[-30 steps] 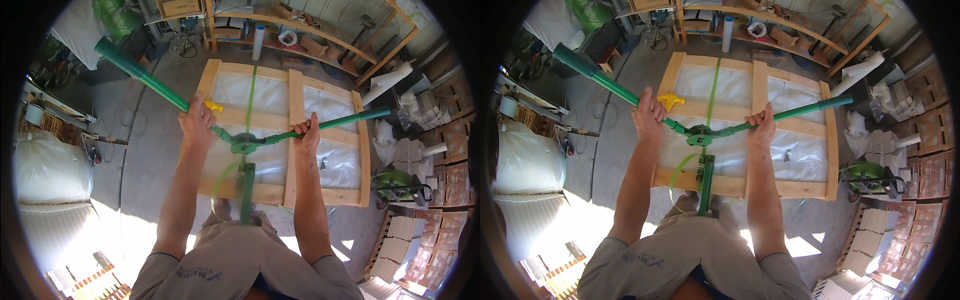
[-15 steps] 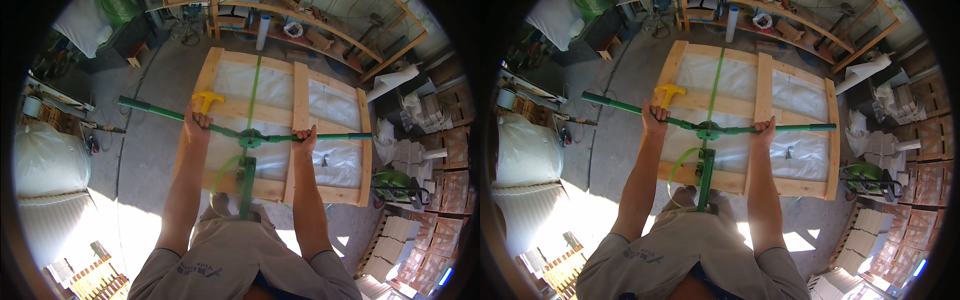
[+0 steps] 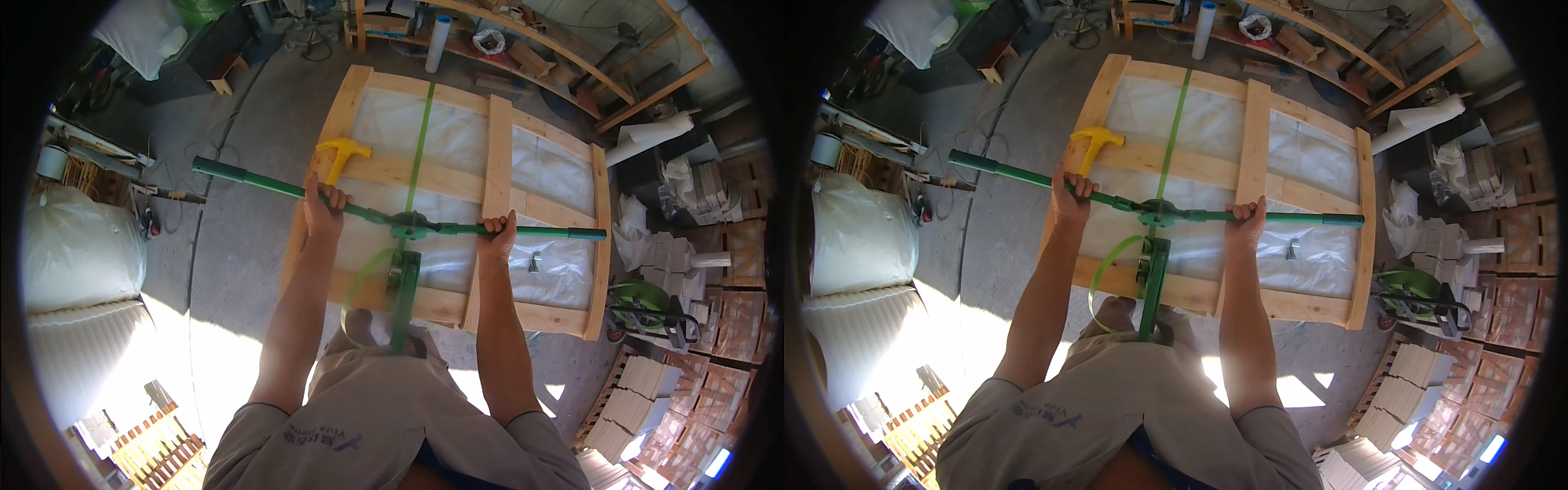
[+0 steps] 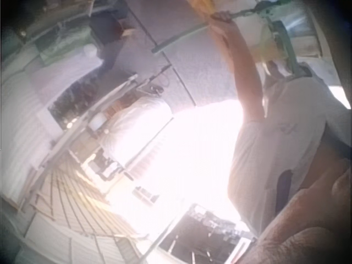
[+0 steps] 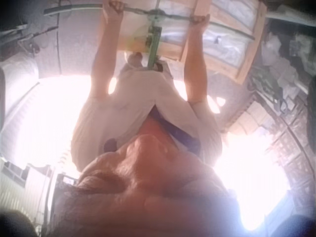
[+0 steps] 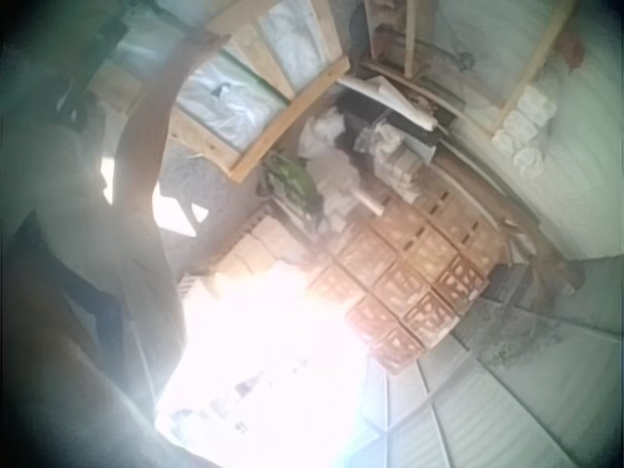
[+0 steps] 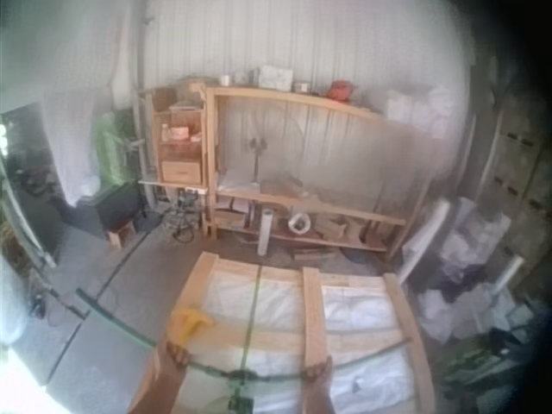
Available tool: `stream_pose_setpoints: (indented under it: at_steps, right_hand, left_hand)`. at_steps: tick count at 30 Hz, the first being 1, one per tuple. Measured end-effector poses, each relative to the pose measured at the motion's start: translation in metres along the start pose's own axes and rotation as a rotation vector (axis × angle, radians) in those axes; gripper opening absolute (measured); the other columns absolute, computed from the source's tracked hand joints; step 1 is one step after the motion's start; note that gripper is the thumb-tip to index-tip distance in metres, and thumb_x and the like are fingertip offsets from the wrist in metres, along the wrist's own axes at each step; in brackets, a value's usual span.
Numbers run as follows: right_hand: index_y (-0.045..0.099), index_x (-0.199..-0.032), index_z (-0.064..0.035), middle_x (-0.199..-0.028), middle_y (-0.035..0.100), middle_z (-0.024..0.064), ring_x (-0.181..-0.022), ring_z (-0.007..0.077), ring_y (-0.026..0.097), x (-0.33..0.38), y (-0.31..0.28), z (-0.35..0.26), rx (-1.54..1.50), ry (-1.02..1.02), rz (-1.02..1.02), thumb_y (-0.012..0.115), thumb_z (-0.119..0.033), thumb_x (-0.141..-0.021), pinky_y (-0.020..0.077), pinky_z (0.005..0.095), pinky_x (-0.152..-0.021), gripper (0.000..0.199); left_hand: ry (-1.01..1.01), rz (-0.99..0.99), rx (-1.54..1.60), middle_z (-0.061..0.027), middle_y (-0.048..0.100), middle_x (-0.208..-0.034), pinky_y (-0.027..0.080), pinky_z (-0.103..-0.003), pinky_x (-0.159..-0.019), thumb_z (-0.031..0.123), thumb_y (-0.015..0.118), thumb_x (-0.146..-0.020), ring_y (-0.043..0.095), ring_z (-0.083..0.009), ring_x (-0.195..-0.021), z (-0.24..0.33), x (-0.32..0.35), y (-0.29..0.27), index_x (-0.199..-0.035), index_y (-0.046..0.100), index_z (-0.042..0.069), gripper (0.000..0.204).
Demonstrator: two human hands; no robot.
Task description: The person wraps a green plastic strap around a wooden crate, threads it through a tensioner, and tightens it with a ratchet handle. They repeat this process on multiple sides of the crate, securing the straps in place.
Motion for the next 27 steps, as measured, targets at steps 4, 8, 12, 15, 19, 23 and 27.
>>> stream_pose_setpoints:
  at_steps: [4,8,12,15,19,23,27]
  right_hand:
    - [0.050,-0.073,-0.0148,-0.058,0.042,-0.0011,-0.058,0.0165,0.045,-0.002,0.004,-0.027,0.088,0.004,-0.124,0.065,-0.030,-0.089,0.0437,0.0372,-0.069,0.027]
    - [0.054,-0.077,-0.0130,-0.069,0.055,0.0009,-0.068,0.0185,0.055,-0.012,0.014,-0.136,0.115,-0.155,-0.267,0.067,-0.028,-0.088,0.0467,0.0387,-0.073,0.022]
    - [0.053,-0.077,-0.0125,-0.071,0.055,0.0007,-0.070,0.0176,0.056,-0.039,0.010,-0.242,0.121,-0.286,-0.314,0.065,-0.029,-0.089,0.0474,0.0371,-0.072,0.024]
    - [0.047,-0.073,-0.0146,-0.063,0.044,-0.0024,-0.059,0.0129,0.047,-0.061,-0.001,-0.264,0.069,-0.256,-0.296,0.065,-0.031,-0.089,0.0428,0.0326,-0.061,0.029]
    - [0.044,-0.073,-0.0154,-0.058,0.032,-0.0039,-0.050,0.0104,0.035,-0.058,-0.006,-0.259,0.068,-0.293,-0.095,0.064,-0.029,-0.090,0.0357,0.0288,-0.051,0.029]
    - [0.041,-0.073,-0.0133,-0.059,0.029,-0.0033,-0.050,0.0111,0.030,-0.004,0.045,-0.267,0.157,-0.517,0.045,0.062,-0.022,-0.091,0.0310,0.0292,-0.048,0.029]
    - [0.039,-0.073,-0.0109,-0.061,0.028,-0.0015,-0.051,0.0122,0.029,0.064,0.115,-0.267,0.288,-0.695,0.049,0.062,-0.022,-0.091,0.0303,0.0321,-0.049,0.031]
  left_hand:
    - [0.028,0.012,0.014,-0.0037,0.037,-0.059,0.042,-0.041,-0.063,0.034,0.061,-0.089,0.040,-0.0213,-0.056,0.027,-0.006,-0.011,-0.068,0.043,0.013,0.035]
    - [0.235,-0.103,-0.017,-0.0058,0.046,-0.066,0.043,-0.043,-0.068,0.032,0.061,-0.090,0.047,-0.0250,-0.062,0.129,-0.010,-0.008,-0.076,0.049,0.011,0.028]
    - [0.351,-0.167,0.014,-0.0073,0.049,-0.070,0.042,-0.044,-0.073,0.041,0.052,-0.093,0.050,-0.0264,-0.067,0.224,-0.005,0.007,-0.083,0.052,0.008,0.034]
    - [0.367,-0.136,0.060,-0.0074,0.047,-0.069,0.041,-0.043,-0.073,0.048,0.043,-0.095,0.047,-0.0253,-0.066,0.255,-0.003,0.003,-0.084,0.052,0.006,0.044]
    - [0.308,-0.165,0.046,-0.0064,0.042,-0.066,0.037,-0.040,-0.064,0.048,0.035,-0.095,0.039,-0.0214,-0.060,0.258,-0.002,0.011,-0.078,0.046,0.007,0.046]
    - [0.443,0.047,-0.019,-0.0056,0.037,-0.061,0.033,-0.036,-0.056,0.042,0.035,-0.094,0.033,-0.0184,-0.055,0.262,0.022,0.025,-0.073,0.041,0.009,0.040]
    - [0.485,-0.022,-0.072,-0.0057,0.036,-0.058,0.033,-0.036,-0.053,0.042,0.036,-0.094,0.032,-0.0183,-0.051,0.264,0.055,0.074,-0.072,0.041,0.009,0.040]
Point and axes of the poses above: each hand's wrist, its own x-axis away from the middle knuckle, its own y-axis out of the palm, z = x × y, the point moved 10 cm from there along -x, towards the middle knuckle
